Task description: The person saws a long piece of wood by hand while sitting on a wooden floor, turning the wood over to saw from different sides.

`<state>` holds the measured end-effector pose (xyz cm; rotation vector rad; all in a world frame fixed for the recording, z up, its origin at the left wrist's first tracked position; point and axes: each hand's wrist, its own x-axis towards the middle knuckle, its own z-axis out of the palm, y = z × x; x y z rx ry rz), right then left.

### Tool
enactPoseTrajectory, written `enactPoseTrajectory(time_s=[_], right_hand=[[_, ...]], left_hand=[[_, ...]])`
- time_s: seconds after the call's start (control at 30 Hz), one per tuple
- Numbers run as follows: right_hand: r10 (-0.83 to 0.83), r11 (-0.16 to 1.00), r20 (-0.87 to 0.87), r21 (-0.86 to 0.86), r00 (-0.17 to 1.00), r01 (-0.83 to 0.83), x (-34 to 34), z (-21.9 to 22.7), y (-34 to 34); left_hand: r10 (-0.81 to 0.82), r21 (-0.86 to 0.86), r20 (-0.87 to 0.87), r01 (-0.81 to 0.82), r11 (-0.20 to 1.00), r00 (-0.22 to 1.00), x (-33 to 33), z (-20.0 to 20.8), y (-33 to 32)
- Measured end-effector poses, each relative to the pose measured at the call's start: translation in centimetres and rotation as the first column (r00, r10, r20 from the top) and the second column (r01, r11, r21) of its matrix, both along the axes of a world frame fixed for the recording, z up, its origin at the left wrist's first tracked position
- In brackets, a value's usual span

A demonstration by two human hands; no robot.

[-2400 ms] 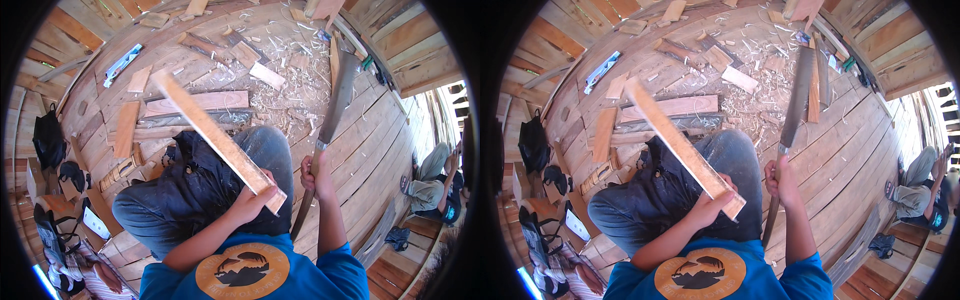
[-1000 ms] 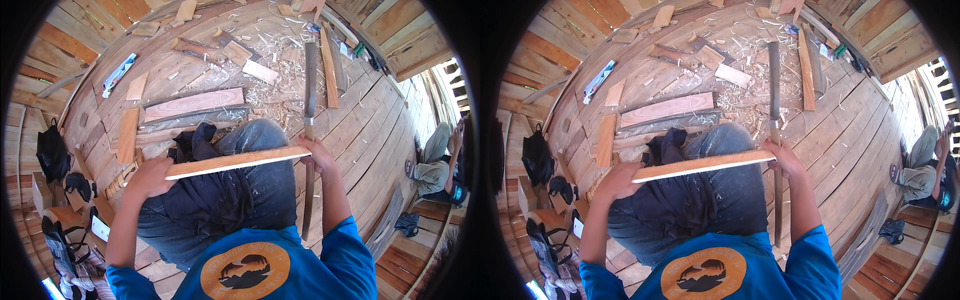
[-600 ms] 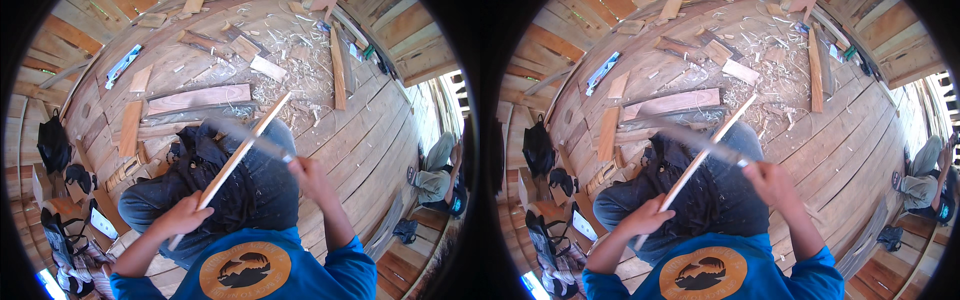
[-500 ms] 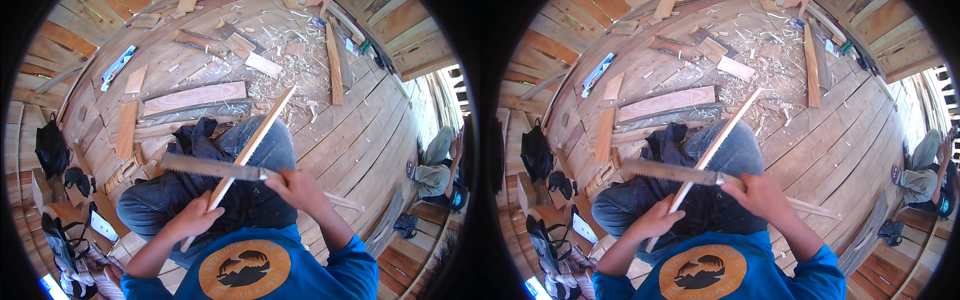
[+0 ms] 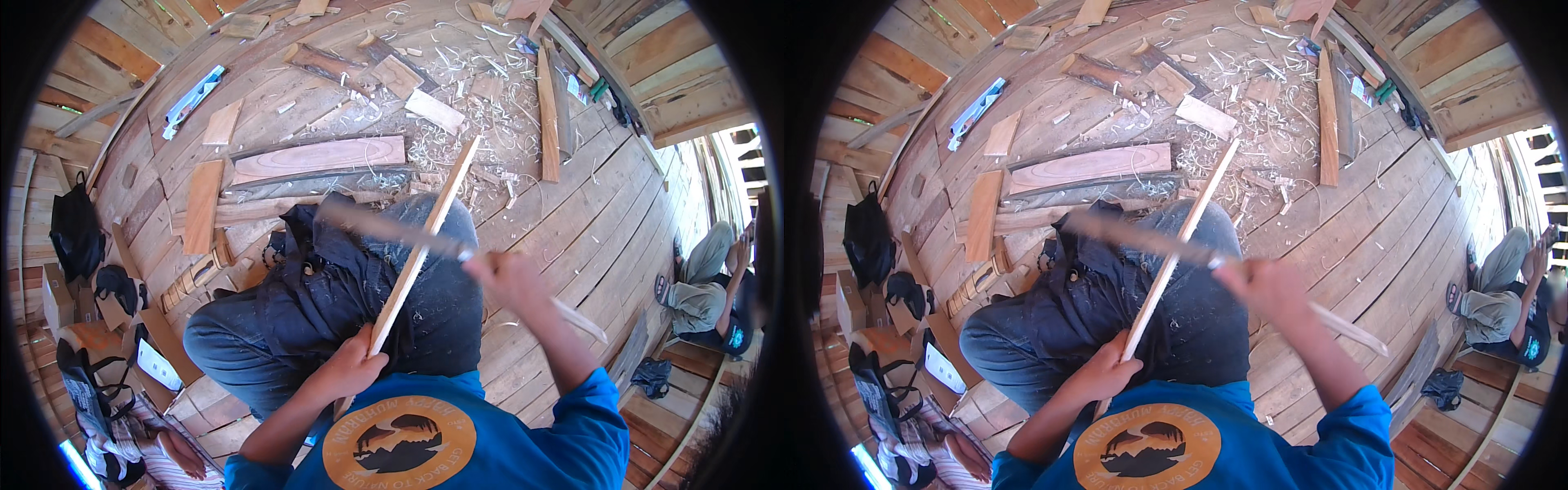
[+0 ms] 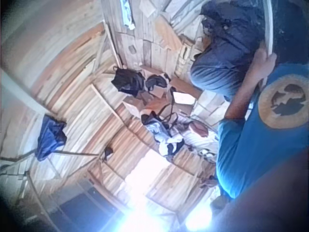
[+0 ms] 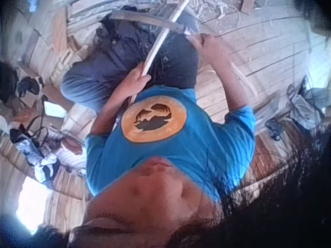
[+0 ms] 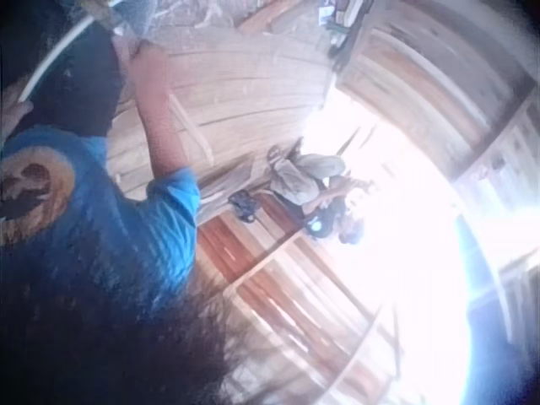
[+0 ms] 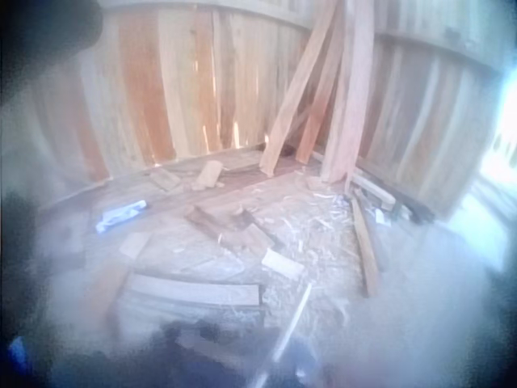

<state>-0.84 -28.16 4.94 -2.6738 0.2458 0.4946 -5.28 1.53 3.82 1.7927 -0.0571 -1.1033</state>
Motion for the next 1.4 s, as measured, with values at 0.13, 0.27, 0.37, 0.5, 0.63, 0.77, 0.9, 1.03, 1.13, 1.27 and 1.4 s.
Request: enactPoseTrajectory(time_s=[0.13, 0.27, 0.37, 0.5, 0.63, 0.77, 0.9, 1.03, 1.13, 1.27, 1.4], right_hand=[[0.191, 0.98, 0.065, 0.038, 0.979, -0.194, -0.8, -0.6, 2.6], [0.15, 0.989, 0.065, -0.016, 0.987, -0.149, 0.8, -0.7, 0.1], [0.197, 0.977, 0.147, -0.106, 0.969, -0.183, 1.3, -1.1, -0.5], [0.229, 0.961, 0.156, -0.193, 0.961, -0.198, 1.6, -0.8, -0.2], [0.221, 0.964, 0.093, -0.173, 0.971, -0.202, 0.3, 0.0, 2.2], [0.169, 0.975, 0.076, -0.159, 0.983, -0.156, 0.7, -0.2, 2.4], [-0.058, 0.974, 0.069, -0.214, 0.996, 0.072, 3.2, -1.1, -3.6], [0.101, 0.99, -0.008, -0.093, 0.995, -0.101, 1.7, 0.1, 1.0], [0.263, 0.963, 0.014, -0.057, 0.965, -0.262, 1.0, -0.3, 3.6], [0.188, 0.976, 0.11, -0.129, 0.976, -0.173, 3.4, -1.6, -0.6], [0.169, 0.971, 0.122, -0.193, 0.978, -0.143, 2.6, 0.0, 0.5]], left_hand=[[0.018, 0.002, 0.067, -0.018, 1.0, 0.998, -0.4, -0.6, 0.3], [-0.046, 0.031, -0.007, 0.046, 0.998, 0.999, 1.2, 0.2, 0.2], [-0.061, 0.015, 0.044, 0.06, 0.998, 0.997, 1.0, -0.7, 0.2], [-0.005, -0.08, -0.011, 0.004, 0.997, 1.0, 0.9, -1.0, 0.2], [-0.02, -0.082, -0.018, 0.018, 0.996, 1.0, 0.6, -1.6, 0.0], [0.029, -0.125, 0.012, -0.028, 0.992, 0.999, -0.1, -2.1, 0.4], [0.02, -0.126, -0.038, -0.024, 0.992, 0.999, -0.2, -2.0, 0.4], [-0.004, -0.118, -0.044, -0.001, 0.993, 0.999, -0.1, -2.4, 0.1], [0.021, -0.142, -0.019, -0.024, 0.99, 1.0, -0.3, -2.7, 0.4], [0.001, -0.166, -0.041, -0.008, 0.986, 0.999, 0.1, -3.2, 0.5], [0.03, -0.199, -0.03, -0.036, 0.979, 0.999, -0.2, -3.0, 0.2]])
